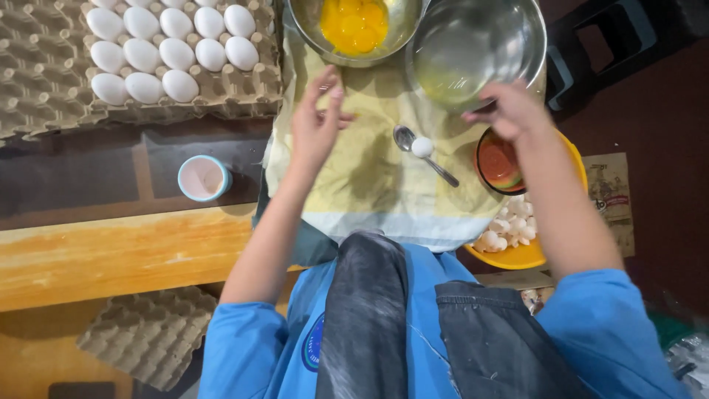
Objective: The person is cracking raw eggs and separating the yolks from the whites into different metal bowls by hand.
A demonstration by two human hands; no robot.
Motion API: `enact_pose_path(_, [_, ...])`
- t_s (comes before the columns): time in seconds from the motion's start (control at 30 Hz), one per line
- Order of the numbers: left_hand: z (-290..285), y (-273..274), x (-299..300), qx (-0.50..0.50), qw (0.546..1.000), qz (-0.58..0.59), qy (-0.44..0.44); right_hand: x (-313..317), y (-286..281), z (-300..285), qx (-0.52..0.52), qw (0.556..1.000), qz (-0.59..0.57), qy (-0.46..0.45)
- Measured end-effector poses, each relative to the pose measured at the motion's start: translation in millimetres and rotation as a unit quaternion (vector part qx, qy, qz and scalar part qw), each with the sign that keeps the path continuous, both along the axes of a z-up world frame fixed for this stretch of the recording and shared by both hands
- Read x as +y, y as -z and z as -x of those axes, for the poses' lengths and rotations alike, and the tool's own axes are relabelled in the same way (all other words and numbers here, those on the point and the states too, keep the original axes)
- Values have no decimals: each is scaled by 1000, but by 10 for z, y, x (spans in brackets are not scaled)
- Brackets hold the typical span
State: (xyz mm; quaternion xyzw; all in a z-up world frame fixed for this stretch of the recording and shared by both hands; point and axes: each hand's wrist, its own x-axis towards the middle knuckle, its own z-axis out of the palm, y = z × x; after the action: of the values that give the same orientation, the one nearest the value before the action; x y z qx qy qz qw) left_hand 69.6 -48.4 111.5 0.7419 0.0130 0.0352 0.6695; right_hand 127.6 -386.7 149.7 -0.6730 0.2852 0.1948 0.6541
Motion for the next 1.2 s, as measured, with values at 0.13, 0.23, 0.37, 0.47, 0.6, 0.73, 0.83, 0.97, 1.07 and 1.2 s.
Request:
enact_pose_path(0.13, [29, -127, 408, -26, 996, -62, -59, -601, 266, -344, -105, 992, -16, 69])
enact_pose_path(0.23, [32, -55, 702, -60, 992, -62, -97, -792, 188, -437, -94, 991, 20, 89])
enact_pose_path(0.37, [118, -60, 916, -58, 987, -37, -144, -945, 254, -494, -99, 988, 43, 107])
enact_pose_path(0.47, [111, 0, 1010, -59, 986, -38, -150, -1019, 330, -525, -116, 987, 41, 105])
enact_pose_path(0.6, [105, -2, 1059, -72, 984, -57, -154, -1037, 422, -570, -130, 981, 91, 116])
enact_pose_path(0.73, [90, -46, 1093, -71, 981, -52, -171, -893, 363, -542, -157, 970, 160, 90])
enact_pose_path(0.83, [102, -117, 1118, -89, 977, -77, -179, -953, 479, -563, -183, 967, 158, 77])
enact_pose_path(0.97, [12, -2, 1248, -87, 970, -96, -208, -799, 374, -497, -174, 964, 186, 81])
enact_pose_path(1.07, [-146, 150, 1438, -209, 928, -224, -213, -738, 334, -441, -193, 953, 227, 62])
enact_pose_path(1.2, [-311, 218, 1672, -200, 915, -285, -203, -599, 282, -354, -303, 891, 338, 14])
